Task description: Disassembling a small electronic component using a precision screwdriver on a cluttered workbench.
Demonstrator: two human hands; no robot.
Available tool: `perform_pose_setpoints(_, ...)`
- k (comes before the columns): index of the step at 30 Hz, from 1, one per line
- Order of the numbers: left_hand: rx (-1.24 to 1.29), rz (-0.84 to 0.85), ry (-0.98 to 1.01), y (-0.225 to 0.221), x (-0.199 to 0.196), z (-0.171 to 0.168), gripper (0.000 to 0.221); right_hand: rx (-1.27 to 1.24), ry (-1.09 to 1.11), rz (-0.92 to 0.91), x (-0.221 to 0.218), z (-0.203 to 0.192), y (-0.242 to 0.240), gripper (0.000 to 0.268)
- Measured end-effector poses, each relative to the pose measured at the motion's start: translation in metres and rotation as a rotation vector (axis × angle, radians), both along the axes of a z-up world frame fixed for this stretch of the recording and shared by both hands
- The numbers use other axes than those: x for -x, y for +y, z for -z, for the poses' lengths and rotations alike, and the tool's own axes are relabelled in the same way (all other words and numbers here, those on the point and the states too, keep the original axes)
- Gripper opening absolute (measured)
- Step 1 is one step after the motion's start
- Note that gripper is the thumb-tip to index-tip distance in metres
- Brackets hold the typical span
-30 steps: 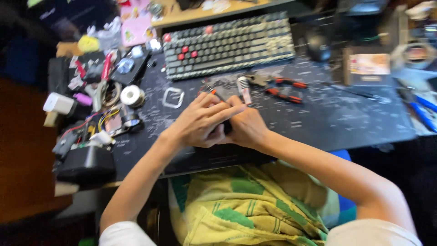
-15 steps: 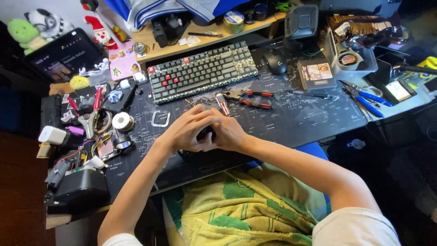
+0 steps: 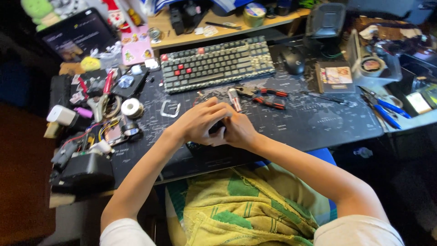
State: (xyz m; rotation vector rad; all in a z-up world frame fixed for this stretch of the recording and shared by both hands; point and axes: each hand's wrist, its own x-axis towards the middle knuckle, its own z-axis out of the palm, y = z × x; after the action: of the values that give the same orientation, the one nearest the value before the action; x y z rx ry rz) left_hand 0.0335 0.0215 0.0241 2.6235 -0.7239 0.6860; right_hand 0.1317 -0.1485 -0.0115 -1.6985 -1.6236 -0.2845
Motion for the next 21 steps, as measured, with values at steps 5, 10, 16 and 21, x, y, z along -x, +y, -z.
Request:
perform_pose_setpoints(5, 0.015, -0.149, -0.232, -0.007, 0.017, -0.005, 0.032, 0.000, -0.022, 0.027, 0.005, -0.009, -0.002, 0.028)
perform_pose_setpoints(10, 0.014, -0.387, -0.336, -0.019, 0.036, 0.008, 0.039, 0.029, -0.038, 0.081, -0.007, 0.024, -0.004, 0.059)
perform_pose_setpoints(16, 0.128, -0.521, -0.357, -0.032, 0.037, 0.018, 0.041, 0.194, 0.025, -0.026, -0.014, 0.001, -0.013, 0.094)
perform_pose_setpoints(21, 0.198, -0.548, -0.330, -0.027, 0.034, 0.038, 0.042, 0.052, 0.119, -0.130, -0.048, 0.009, -0.034, 0.063)
